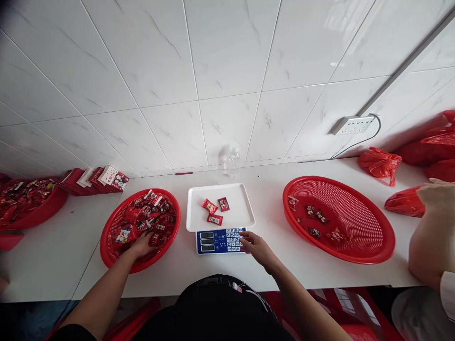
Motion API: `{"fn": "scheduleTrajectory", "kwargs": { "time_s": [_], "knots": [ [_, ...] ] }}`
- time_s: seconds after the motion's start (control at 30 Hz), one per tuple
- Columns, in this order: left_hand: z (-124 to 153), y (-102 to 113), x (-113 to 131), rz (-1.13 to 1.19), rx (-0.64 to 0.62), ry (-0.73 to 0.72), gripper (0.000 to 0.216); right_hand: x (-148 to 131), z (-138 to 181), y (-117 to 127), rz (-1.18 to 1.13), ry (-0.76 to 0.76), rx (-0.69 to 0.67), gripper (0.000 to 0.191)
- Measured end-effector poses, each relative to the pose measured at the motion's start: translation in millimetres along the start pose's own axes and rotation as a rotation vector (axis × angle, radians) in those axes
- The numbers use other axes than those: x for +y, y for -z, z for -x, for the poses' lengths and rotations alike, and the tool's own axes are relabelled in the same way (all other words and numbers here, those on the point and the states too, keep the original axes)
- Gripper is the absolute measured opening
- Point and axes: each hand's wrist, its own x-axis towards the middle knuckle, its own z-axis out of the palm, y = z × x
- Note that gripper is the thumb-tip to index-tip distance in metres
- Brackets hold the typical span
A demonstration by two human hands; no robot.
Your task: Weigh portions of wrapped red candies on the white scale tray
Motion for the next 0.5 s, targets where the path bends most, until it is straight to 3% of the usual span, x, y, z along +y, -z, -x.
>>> {"fn": "scheduleTrajectory", "kwargs": {
  "time_s": [0.23, 0.4, 0.5],
  "knots": [
    [-0.3, 3.7, 15.4, -0.242, -0.094, 0.004, 0.039, -6.0, 5.1, 0.6, 0.012, 0.010, 0.008, 0.039],
    [0.8, 32.3, 20.0, -0.261, -0.097, -0.032, 0.023, -0.4, 7.8, 5.6, -0.003, 0.015, 0.000, 0.037],
    [4.8, 54.3, 35.7, -0.244, -0.067, -0.046, 0.025, 3.1, 6.3, 5.6, 0.000, 0.014, -0.001, 0.038]
  ]
}}
